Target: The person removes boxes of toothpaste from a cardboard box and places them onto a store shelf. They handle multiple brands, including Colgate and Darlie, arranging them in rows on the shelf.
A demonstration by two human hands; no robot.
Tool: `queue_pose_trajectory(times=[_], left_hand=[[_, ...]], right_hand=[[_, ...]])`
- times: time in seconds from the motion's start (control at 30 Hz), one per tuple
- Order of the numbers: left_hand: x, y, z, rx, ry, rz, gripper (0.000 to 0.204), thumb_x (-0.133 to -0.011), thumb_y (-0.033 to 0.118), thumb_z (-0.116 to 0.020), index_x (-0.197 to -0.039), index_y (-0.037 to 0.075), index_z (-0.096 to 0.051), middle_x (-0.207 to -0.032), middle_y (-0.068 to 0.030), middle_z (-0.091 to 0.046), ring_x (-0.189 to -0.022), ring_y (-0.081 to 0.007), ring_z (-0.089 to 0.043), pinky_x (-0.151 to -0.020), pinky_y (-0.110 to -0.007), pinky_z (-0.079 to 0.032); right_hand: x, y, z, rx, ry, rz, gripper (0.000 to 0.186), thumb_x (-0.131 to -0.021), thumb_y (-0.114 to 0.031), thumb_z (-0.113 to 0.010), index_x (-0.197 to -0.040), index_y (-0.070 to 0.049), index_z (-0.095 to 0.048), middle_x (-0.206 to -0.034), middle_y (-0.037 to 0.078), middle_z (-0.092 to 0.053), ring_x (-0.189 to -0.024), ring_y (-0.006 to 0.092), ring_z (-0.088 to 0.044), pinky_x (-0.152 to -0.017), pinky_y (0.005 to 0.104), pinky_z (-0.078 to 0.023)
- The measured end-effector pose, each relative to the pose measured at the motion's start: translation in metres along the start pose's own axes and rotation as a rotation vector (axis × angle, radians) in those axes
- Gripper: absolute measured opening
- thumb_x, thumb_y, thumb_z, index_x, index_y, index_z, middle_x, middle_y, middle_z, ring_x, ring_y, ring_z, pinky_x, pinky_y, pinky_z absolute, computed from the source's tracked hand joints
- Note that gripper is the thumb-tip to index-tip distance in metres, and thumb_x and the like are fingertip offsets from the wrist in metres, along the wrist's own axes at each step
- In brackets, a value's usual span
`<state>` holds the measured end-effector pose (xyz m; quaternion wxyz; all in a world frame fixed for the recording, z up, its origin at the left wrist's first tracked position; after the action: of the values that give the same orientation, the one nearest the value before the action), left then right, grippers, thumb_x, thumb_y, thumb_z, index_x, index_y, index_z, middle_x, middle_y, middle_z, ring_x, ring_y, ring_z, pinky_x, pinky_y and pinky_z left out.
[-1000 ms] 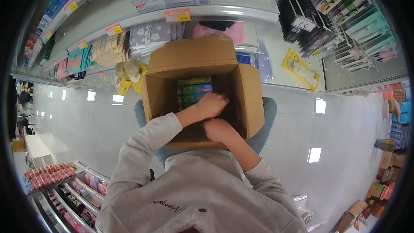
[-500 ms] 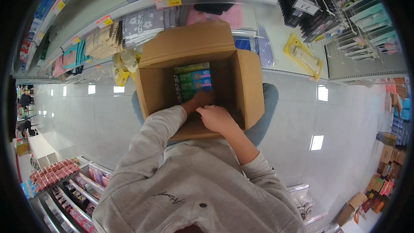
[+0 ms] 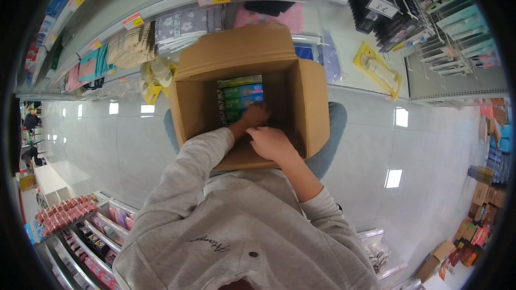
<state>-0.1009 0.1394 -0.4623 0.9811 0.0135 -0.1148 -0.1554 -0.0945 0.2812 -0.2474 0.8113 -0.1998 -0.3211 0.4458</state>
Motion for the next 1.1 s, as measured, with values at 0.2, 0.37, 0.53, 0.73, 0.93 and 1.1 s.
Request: queue_pose_trajectory(times=[0.2, 0.37, 0.53, 0.73, 0.93, 1.1], left_hand=[[-0.014, -0.008, 0.111, 0.312, -0.322, 0.190, 0.052, -0.086, 0.019, -0.068, -0.135, 0.009, -0.057, -0.117, -0.0226, -0.068, -0.102, -0.0390, -0.069, -0.084, -0.050, -0.055], [0.013, -0.047, 0.234, 0.827, -0.042, 0.010, 0.102, -0.066, 0.013, -0.084, -0.155, 0.007, -0.032, -0.112, -0.0211, -0.070, -0.104, -0.0344, -0.068, -0.090, -0.041, -0.054], [0.083, -0.022, 0.317, 0.932, 0.110, 0.020, 0.105, -0.066, 0.010, -0.086, -0.155, 0.007, -0.032, -0.119, -0.0184, -0.068, -0.107, -0.0286, -0.067, -0.097, -0.036, -0.050], [0.128, -0.010, 0.309, 0.890, 0.588, 0.088, 0.107, -0.062, 0.017, -0.093, -0.153, 0.009, -0.037, -0.147, -0.0130, -0.051, -0.124, -0.0335, -0.058, -0.110, -0.039, -0.042], [0.136, -0.030, 0.317, 0.787, 0.368, 0.107, 0.057, -0.069, 0.023, -0.085, -0.121, 0.009, -0.066, -0.119, -0.0134, -0.068, -0.109, -0.0367, -0.063, -0.094, -0.044, -0.051], [0.137, -0.039, 0.336, 0.371, 0.512, 0.047, 0.061, -0.070, 0.020, -0.081, -0.128, 0.014, -0.063, -0.123, -0.0074, -0.068, -0.114, -0.0280, -0.062, -0.099, -0.043, -0.046]], right_hand=[[-0.005, -0.001, 0.010, 0.060, 0.146, -0.300, 0.072, -0.086, -0.026, -0.072, -0.146, -0.003, -0.041, -0.120, 0.023, -0.065, -0.112, 0.0382, -0.063, -0.092, 0.0475, -0.053], [-0.006, -0.002, 0.020, -0.214, 0.627, -0.213, 0.102, -0.078, -0.017, -0.080, -0.157, 0.000, -0.018, -0.129, 0.025, -0.060, -0.116, 0.0408, -0.061, -0.094, 0.0459, -0.052], [-0.001, -0.017, 0.062, -0.744, 0.411, -0.116, 0.094, -0.078, -0.008, -0.083, -0.155, -0.005, -0.029, -0.128, 0.020, -0.061, -0.118, 0.0303, -0.062, -0.098, 0.0366, -0.051], [0.004, -0.009, 0.059, -1.129, 0.611, 0.186, 0.068, -0.073, 0.007, -0.081, -0.132, -0.004, -0.049, -0.119, 0.008, -0.064, -0.114, 0.0176, -0.061, -0.096, 0.0326, -0.052], [0.001, -0.004, 0.063, -1.185, 0.631, 0.291, 0.075, -0.072, 0.010, -0.080, -0.137, -0.003, -0.044, -0.138, 0.016, -0.058, -0.122, 0.0228, -0.058, -0.104, 0.0358, -0.048], [0.015, -0.034, 0.083, -0.261, 1.048, 0.161, 0.081, -0.068, 0.009, -0.078, -0.143, -0.005, -0.049, -0.147, 0.019, -0.048, -0.135, 0.0355, -0.049, -0.110, 0.0432, -0.045]])
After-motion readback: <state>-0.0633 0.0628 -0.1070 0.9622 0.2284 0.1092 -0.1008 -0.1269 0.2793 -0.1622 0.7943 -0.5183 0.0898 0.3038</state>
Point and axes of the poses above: each hand's wrist, its own x-axis away from the middle knuckle, its own z-axis out of the back of the hand, y = z × x, the point moved 1 cm from there along -x, towards the middle knuckle
